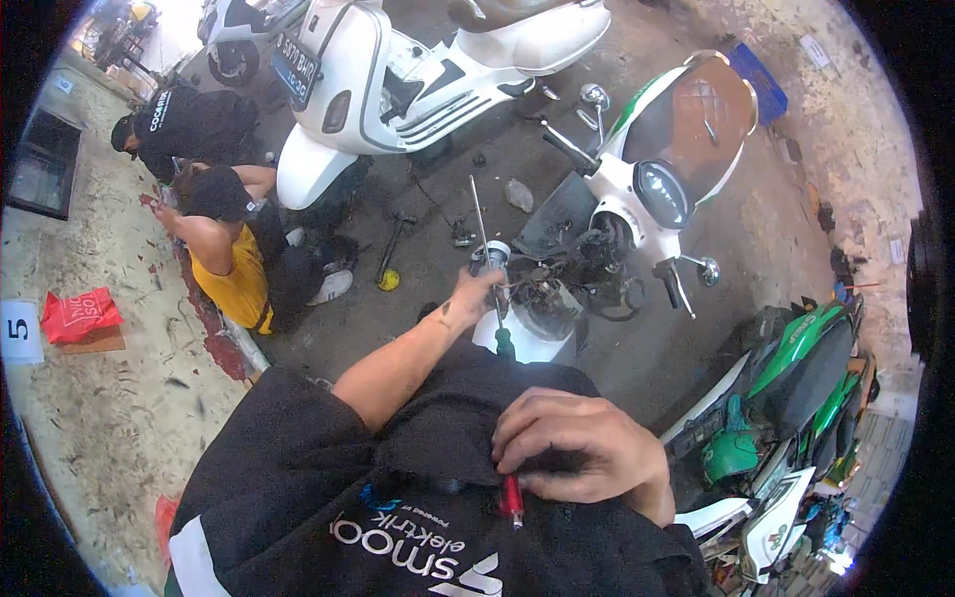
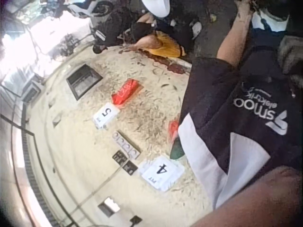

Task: The person uses a screwdriver on a scooter's steering column, then works on an ignition lock mechanism by inserting a key and adjusting it with a screwdriver by hand.

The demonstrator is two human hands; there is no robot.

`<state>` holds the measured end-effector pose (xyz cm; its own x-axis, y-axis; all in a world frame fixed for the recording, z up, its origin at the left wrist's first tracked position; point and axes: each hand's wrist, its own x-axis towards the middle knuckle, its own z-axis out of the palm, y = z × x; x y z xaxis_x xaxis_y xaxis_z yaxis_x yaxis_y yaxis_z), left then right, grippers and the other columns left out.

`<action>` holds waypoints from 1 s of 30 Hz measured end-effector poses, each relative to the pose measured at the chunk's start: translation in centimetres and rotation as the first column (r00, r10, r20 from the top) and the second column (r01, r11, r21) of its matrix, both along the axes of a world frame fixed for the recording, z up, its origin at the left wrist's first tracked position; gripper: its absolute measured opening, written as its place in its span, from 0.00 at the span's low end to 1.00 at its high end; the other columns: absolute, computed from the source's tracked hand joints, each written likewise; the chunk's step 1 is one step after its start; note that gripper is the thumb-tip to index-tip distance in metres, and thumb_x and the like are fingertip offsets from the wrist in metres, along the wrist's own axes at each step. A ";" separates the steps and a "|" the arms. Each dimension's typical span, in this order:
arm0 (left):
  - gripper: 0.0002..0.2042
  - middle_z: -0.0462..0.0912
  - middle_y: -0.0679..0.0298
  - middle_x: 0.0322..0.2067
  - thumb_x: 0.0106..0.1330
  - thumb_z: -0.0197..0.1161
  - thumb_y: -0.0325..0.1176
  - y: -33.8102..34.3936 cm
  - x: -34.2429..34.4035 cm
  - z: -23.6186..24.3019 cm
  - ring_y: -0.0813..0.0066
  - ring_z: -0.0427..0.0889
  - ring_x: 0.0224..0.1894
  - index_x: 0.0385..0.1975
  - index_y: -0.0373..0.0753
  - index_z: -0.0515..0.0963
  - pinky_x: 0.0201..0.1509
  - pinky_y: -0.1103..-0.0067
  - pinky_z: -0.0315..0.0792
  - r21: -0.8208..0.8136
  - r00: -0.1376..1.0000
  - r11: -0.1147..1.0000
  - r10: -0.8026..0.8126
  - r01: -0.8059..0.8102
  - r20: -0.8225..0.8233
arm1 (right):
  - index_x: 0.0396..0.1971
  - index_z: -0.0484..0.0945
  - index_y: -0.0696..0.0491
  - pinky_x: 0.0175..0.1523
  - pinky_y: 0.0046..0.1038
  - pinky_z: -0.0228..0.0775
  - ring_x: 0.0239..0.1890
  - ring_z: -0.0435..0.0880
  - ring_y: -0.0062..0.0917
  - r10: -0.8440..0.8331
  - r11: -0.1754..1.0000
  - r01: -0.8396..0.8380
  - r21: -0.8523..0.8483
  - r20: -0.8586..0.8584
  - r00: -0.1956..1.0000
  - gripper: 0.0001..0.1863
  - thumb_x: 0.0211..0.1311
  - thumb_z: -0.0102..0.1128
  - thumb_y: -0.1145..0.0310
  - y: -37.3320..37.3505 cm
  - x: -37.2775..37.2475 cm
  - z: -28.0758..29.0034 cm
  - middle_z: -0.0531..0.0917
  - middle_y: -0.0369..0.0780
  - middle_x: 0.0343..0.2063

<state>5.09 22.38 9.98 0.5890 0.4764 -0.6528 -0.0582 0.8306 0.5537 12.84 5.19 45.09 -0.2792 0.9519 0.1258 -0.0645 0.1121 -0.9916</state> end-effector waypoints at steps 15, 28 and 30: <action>0.16 0.79 0.58 0.33 0.57 0.59 0.23 -1.1 0.1 -0.2 0.69 0.80 0.31 0.45 0.35 0.69 0.30 0.71 0.75 -0.008 1.000 1.000 -0.028 0.028 -0.003 | 0.45 0.76 0.57 0.44 0.33 0.73 0.41 0.77 0.38 -0.004 0.991 -0.024 0.132 0.207 0.978 0.19 0.50 0.64 0.75 -0.4 -1.1 2.9 0.76 0.45 0.39; 0.32 0.76 0.54 0.30 0.52 0.65 0.22 -0.3 0.1 0.2 0.62 0.79 0.26 0.53 0.31 0.53 0.28 0.62 0.77 -0.010 0.993 0.999 0.037 -0.036 0.108 | 0.48 0.77 0.54 0.44 0.34 0.71 0.40 0.78 0.36 0.072 0.987 -0.089 0.134 0.125 0.990 0.18 0.55 0.62 0.72 -0.8 -0.2 0.1 0.78 0.42 0.38; 0.19 0.78 0.56 0.29 0.53 0.64 0.23 -0.3 -0.4 1.5 0.64 0.80 0.26 0.44 0.31 0.66 0.28 0.65 0.77 0.000 0.995 0.999 -0.046 0.046 0.091 | 0.48 0.77 0.54 0.46 0.34 0.70 0.42 0.78 0.36 0.046 0.987 -0.063 0.151 0.115 0.992 0.18 0.55 0.62 0.72 -0.6 -0.6 -0.8 0.78 0.43 0.39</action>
<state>4.70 22.04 11.46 0.6674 0.4462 -0.5963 -0.0704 0.8348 0.5460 12.24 4.64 44.29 -0.3507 0.9065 0.2349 0.0346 0.2632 -0.9641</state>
